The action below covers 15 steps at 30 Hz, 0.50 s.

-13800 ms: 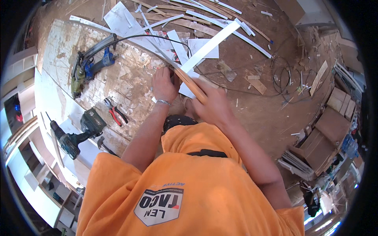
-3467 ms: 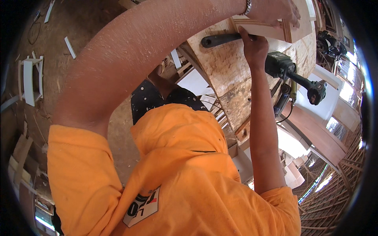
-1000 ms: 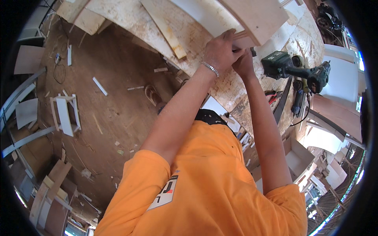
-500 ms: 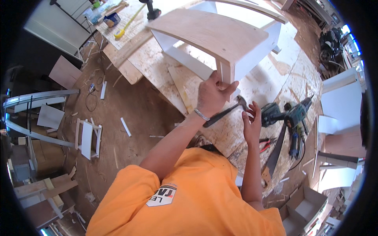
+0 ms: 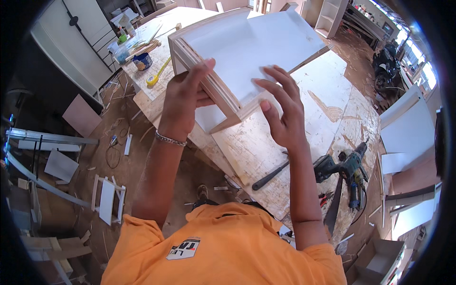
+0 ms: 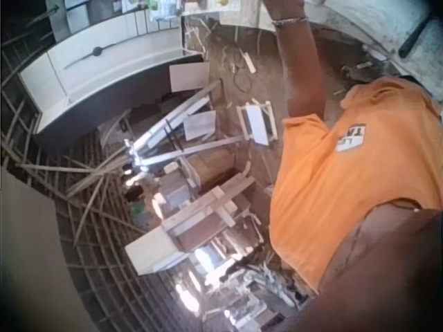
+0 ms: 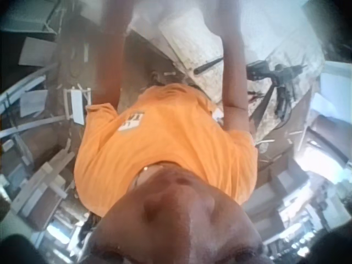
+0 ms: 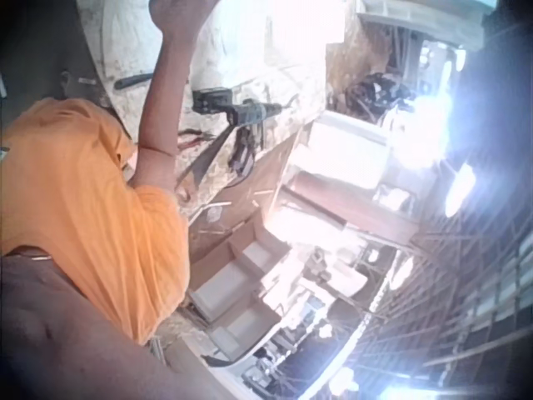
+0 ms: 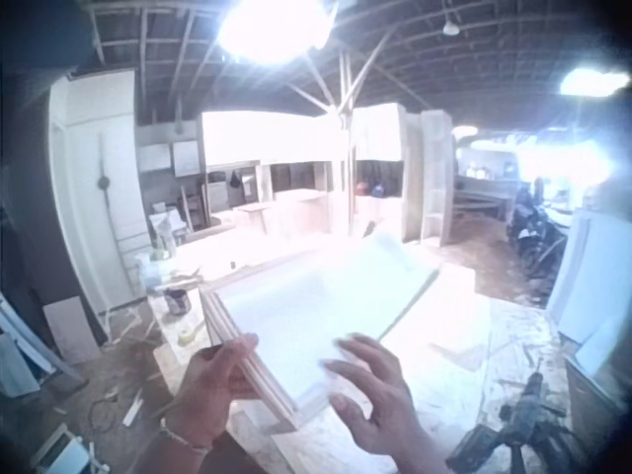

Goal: The person measures a wooden strip with a tape measure, marks it using a pencil, saws the strip to length with a hand saw, and attaches it to a wooden frame using a power drill and screws.

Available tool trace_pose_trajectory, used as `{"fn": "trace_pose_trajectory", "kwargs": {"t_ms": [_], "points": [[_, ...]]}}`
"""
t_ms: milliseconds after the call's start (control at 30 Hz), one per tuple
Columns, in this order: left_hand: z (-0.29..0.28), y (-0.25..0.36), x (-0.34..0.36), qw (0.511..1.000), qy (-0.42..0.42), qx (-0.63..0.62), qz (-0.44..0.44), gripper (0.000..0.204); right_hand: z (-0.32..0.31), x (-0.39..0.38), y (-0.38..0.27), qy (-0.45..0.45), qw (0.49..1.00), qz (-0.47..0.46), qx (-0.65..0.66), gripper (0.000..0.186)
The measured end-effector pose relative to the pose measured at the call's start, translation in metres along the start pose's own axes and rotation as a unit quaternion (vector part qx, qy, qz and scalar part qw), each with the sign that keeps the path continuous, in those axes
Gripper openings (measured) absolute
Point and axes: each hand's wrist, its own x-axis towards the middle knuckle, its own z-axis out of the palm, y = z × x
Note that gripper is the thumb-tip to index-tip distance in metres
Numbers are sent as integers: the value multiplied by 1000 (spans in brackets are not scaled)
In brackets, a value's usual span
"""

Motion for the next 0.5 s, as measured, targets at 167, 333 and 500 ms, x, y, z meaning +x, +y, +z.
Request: {"fn": "trace_pose_trajectory", "kwargs": {"t_ms": [167, 333, 500], "points": [[-62, 22, 65, 996, -63, -64, -11, 79, 67, 50, -19, 20, 1000, -4, -9, 45], [-103, 27, 125, 991, -84, -87, -52, 73, 120, 97, -27, 9, 996, 73, -58, 55], [-124, 18, 144, 984, -117, -116, -60, 78, 132, 125, -47, -28, 984, 114, -135, 60]]}}
